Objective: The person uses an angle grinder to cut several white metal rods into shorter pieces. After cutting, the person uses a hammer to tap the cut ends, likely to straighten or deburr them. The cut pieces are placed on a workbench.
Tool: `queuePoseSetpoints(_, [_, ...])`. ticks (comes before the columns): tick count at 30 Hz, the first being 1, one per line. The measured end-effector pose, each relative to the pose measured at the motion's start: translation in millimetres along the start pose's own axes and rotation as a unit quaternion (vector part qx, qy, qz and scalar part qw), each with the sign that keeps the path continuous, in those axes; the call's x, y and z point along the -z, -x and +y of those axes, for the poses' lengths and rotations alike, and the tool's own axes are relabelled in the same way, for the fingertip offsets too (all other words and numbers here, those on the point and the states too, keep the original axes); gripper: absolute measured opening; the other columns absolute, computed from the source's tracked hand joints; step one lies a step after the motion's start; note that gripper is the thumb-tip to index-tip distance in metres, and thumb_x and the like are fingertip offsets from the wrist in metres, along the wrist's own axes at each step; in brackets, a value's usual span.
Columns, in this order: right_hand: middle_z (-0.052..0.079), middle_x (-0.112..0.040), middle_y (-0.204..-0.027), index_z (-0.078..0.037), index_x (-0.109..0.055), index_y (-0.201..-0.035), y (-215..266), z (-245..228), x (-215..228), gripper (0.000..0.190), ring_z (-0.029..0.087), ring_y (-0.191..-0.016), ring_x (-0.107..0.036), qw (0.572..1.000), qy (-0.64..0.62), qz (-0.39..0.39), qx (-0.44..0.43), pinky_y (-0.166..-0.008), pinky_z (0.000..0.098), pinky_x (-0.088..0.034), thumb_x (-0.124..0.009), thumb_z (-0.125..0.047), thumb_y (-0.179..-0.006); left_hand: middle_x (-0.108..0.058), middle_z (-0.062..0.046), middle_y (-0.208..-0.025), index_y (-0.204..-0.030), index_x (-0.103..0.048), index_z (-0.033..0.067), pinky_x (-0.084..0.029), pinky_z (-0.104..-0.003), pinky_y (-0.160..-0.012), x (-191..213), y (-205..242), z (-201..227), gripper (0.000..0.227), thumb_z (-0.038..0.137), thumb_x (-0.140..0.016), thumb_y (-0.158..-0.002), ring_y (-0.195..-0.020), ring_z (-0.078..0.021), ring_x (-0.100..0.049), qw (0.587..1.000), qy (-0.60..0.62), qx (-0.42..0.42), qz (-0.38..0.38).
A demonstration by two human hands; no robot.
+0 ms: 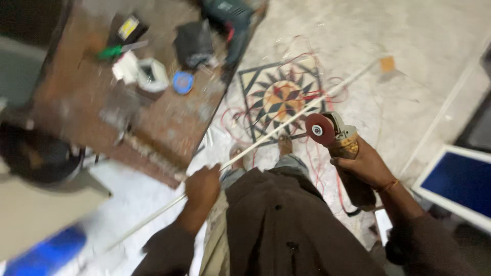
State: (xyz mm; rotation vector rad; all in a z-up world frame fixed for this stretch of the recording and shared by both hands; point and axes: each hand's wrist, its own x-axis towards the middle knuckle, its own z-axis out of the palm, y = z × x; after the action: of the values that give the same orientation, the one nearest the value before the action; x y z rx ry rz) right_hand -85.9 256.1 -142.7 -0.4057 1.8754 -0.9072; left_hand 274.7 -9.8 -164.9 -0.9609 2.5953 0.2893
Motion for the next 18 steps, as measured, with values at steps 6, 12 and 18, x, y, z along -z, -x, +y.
queuePoseSetpoints(6, [0.009,-0.072,-0.111,-0.003,-0.05,-0.136,-55,17,-5,0.076,0.016,-0.099,-0.068,0.977,0.155,-0.145,-0.001,-0.088,0.0329,-0.054,-0.088,-0.019,-0.071,-0.072,-0.017,-0.099,-0.111,-0.069,0.0105,-0.057,-0.05,-0.059,-30,-19,88,0.025,0.014,-0.056,-0.091,-0.074,-0.0344,-0.074,0.998,0.048,0.033,-0.03])
queuePoseSetpoints(12, [0.008,-0.074,-0.112,-0.002,-0.055,-0.133,-83,47,-8,0.068,0.017,-0.1,-0.069,0.97,0.083,-0.229,-0.02,-0.086,0.0326,-0.055,-0.084,-0.021,-0.074,-0.074,-0.013,-0.084,-0.09,-0.073,0.0123,-0.055,-0.053,-0.084,-42,-44,149,0.014,0.015,-0.059,-0.088,-0.079,-0.0315,-0.075,0.997,0.072,0.031,-0.018])
queuePoseSetpoints(18, [0.01,-0.075,-0.108,0.0,-0.059,-0.129,-85,69,10,0.057,0.017,-0.096,-0.07,0.964,0.099,-0.238,-0.07,-0.084,0.0327,-0.056,-0.081,-0.016,-0.079,-0.074,-0.013,-0.086,-0.089,-0.073,0.01,-0.058,-0.046,-0.066,-34,-72,175,0.012,0.015,-0.062,-0.089,-0.08,-0.0324,-0.075,0.996,0.092,0.013,0.0])
